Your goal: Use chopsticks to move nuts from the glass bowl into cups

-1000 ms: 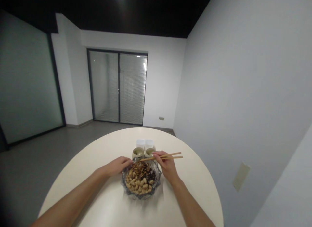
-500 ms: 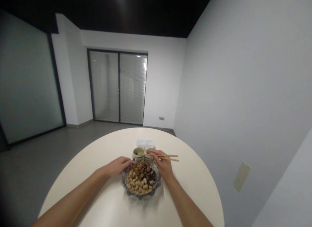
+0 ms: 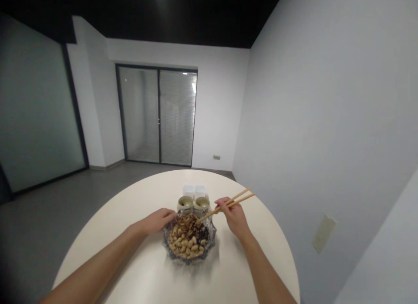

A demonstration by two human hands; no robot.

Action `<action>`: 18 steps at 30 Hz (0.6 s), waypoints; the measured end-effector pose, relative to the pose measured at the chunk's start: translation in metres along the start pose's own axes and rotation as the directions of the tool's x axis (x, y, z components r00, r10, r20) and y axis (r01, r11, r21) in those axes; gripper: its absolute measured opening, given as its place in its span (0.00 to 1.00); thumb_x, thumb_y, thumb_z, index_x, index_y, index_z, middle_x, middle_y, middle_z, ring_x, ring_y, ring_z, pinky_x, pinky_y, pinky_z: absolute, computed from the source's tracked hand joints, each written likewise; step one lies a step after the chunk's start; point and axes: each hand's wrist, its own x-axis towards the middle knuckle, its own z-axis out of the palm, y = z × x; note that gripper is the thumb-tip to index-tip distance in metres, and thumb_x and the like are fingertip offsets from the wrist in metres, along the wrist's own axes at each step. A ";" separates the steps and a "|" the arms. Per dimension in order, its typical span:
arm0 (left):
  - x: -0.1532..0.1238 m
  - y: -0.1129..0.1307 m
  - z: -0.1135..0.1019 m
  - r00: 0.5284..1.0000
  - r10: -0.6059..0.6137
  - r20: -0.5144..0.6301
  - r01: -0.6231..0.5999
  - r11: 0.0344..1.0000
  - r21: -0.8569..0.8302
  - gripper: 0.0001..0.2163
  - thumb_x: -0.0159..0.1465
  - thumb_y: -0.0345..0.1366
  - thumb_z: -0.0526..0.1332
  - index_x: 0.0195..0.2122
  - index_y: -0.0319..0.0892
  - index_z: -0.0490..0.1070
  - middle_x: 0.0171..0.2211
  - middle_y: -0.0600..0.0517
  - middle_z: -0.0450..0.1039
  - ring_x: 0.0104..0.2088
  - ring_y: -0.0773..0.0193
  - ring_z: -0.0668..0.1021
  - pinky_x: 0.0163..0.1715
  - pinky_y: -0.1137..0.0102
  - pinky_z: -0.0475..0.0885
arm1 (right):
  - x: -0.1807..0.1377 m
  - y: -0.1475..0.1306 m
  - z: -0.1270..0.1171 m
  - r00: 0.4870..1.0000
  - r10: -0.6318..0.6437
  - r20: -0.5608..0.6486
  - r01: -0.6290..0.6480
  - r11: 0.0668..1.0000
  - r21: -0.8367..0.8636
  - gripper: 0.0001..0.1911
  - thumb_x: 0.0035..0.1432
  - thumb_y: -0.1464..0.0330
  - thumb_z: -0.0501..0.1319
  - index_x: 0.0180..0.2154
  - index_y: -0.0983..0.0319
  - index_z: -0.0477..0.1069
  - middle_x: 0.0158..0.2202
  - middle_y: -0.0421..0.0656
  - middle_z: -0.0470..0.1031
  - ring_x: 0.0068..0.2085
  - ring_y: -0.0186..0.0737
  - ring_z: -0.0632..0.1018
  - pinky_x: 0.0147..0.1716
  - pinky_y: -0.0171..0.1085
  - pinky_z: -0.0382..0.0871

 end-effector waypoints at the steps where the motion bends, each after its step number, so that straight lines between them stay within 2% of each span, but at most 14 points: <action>1: 0.000 0.000 0.000 1.000 0.002 0.000 -0.002 1.000 0.002 0.28 0.64 0.57 0.46 0.31 0.37 0.73 0.27 0.50 0.72 0.27 0.64 0.71 0.27 0.72 0.64 | 0.000 0.000 0.000 1.000 0.005 0.006 -0.005 1.000 0.003 0.20 0.59 0.50 0.61 0.33 0.61 0.77 0.27 0.44 0.79 0.31 0.42 0.80 0.34 0.38 0.76; 10: 0.000 0.001 0.000 1.000 -0.004 0.002 0.004 1.000 0.013 0.28 0.65 0.57 0.46 0.31 0.37 0.73 0.25 0.51 0.71 0.26 0.64 0.70 0.25 0.73 0.63 | -0.001 0.002 0.007 0.998 0.046 0.050 -0.047 0.999 0.025 0.20 0.56 0.50 0.63 0.31 0.62 0.76 0.27 0.44 0.78 0.32 0.42 0.80 0.34 0.38 0.75; 18: -0.003 0.006 -0.001 1.000 -0.020 0.014 0.020 1.000 -0.015 0.28 0.64 0.57 0.46 0.33 0.36 0.74 0.29 0.49 0.71 0.28 0.63 0.71 0.24 0.73 0.65 | -0.001 -0.002 0.008 0.994 0.096 0.061 -0.100 0.993 0.065 0.21 0.54 0.49 0.64 0.30 0.62 0.76 0.27 0.44 0.79 0.32 0.44 0.81 0.35 0.39 0.76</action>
